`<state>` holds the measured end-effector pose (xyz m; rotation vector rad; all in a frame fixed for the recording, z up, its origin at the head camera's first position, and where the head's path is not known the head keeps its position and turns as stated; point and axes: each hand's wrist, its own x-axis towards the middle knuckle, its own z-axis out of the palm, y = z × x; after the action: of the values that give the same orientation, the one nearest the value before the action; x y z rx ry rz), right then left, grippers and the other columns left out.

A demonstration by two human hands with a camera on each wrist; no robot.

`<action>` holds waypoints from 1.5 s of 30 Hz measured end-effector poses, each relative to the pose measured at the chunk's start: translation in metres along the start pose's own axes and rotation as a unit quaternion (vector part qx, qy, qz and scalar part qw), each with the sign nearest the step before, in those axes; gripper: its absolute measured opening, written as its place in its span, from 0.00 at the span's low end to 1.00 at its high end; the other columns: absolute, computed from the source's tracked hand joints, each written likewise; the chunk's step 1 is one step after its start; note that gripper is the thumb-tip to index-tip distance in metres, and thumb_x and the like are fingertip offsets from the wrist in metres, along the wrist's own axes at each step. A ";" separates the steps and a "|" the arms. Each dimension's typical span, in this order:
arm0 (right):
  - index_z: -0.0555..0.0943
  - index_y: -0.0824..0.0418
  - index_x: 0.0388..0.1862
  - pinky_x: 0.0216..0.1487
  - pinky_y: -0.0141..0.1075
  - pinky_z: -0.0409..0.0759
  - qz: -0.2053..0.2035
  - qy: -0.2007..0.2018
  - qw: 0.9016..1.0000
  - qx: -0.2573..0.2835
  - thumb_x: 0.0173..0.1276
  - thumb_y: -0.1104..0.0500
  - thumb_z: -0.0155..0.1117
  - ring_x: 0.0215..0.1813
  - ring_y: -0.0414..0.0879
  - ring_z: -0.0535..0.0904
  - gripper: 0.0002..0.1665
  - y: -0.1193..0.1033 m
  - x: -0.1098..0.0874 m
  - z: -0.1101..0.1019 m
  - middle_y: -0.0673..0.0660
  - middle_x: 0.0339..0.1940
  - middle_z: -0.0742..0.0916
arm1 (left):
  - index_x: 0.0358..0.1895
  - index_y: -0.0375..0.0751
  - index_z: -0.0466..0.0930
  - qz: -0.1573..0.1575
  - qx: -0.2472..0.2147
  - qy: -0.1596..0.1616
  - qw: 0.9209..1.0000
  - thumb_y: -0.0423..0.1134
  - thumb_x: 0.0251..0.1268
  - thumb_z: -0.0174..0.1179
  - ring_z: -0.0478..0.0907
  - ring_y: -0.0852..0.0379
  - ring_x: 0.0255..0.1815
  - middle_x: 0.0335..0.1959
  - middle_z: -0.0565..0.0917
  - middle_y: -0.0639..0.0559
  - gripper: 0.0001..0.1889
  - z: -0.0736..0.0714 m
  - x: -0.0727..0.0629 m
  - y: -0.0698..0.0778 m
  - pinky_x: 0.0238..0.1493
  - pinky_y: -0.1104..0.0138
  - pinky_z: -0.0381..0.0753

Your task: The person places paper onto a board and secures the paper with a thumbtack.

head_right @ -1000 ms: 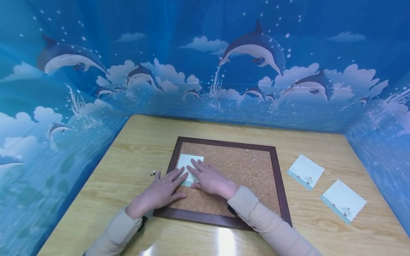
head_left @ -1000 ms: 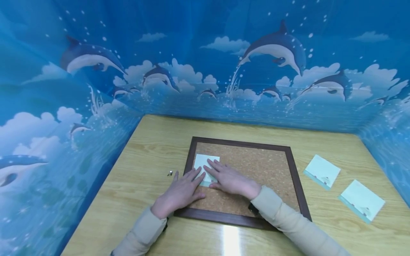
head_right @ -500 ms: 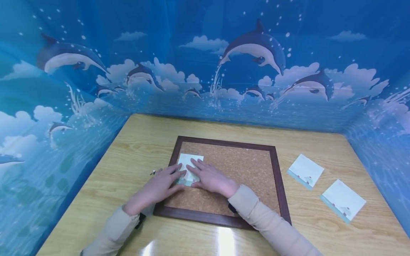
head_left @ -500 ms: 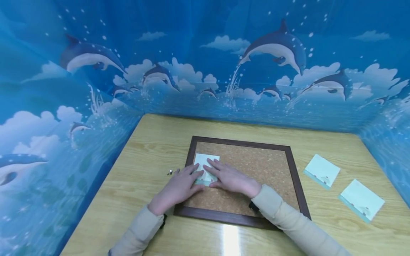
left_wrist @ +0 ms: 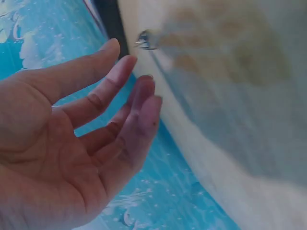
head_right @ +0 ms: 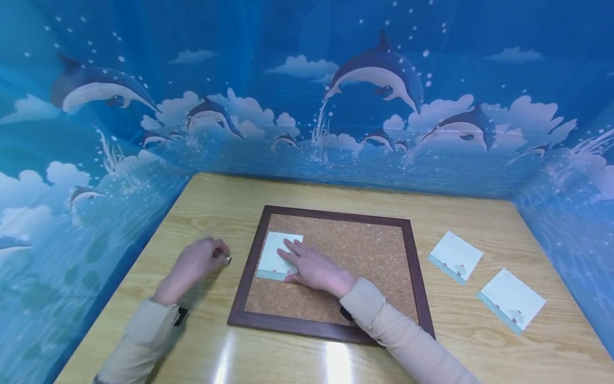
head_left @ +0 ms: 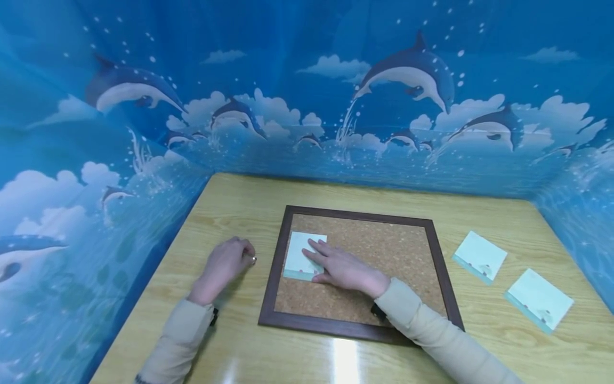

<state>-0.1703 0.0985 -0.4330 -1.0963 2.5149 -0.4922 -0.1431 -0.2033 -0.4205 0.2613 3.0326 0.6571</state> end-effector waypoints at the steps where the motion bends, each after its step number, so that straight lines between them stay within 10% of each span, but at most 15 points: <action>1: 0.61 0.65 0.88 0.83 0.64 0.55 0.000 0.000 1.000 0.000 0.83 0.51 0.66 0.87 0.66 0.54 0.43 0.000 0.000 0.000 0.69 0.89 0.57 | 0.43 0.35 0.89 0.000 0.001 -0.005 1.000 0.31 0.68 0.75 0.83 0.45 0.38 0.36 0.85 0.45 0.05 0.001 -0.001 -0.002 0.41 0.49 0.85; 18: 0.61 0.64 0.88 0.83 0.64 0.54 0.001 -0.001 1.000 0.011 0.84 0.51 0.65 0.88 0.66 0.53 0.43 0.001 0.000 0.002 0.68 0.89 0.57 | 0.32 0.42 0.86 -0.003 0.009 -0.014 1.000 0.31 0.67 0.76 0.76 0.57 0.27 0.25 0.81 0.56 0.08 0.009 0.002 -0.011 0.30 0.58 0.79; 33: 0.62 0.66 0.88 0.82 0.64 0.55 -0.006 0.003 1.000 0.010 0.83 0.52 0.65 0.87 0.67 0.54 0.43 0.001 -0.001 0.001 0.69 0.89 0.58 | 0.35 0.36 0.85 0.012 0.014 0.039 0.999 0.25 0.67 0.61 0.76 0.56 0.21 0.23 0.82 0.51 0.06 0.008 0.001 -0.012 0.23 0.60 0.80; 45: 0.62 0.66 0.87 0.83 0.63 0.55 -0.010 0.011 1.000 0.006 0.83 0.52 0.66 0.87 0.67 0.54 0.43 0.002 0.000 0.003 0.70 0.89 0.58 | 0.39 0.35 0.91 0.042 -0.024 0.066 0.997 0.25 0.71 0.69 0.87 0.49 0.32 0.33 0.90 0.46 0.04 -0.002 0.015 -0.005 0.36 0.54 0.87</action>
<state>-0.1700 0.0993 -0.4364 -1.1188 2.5187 -0.5271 -0.1587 -0.2060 -0.4204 0.3609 3.1408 0.7809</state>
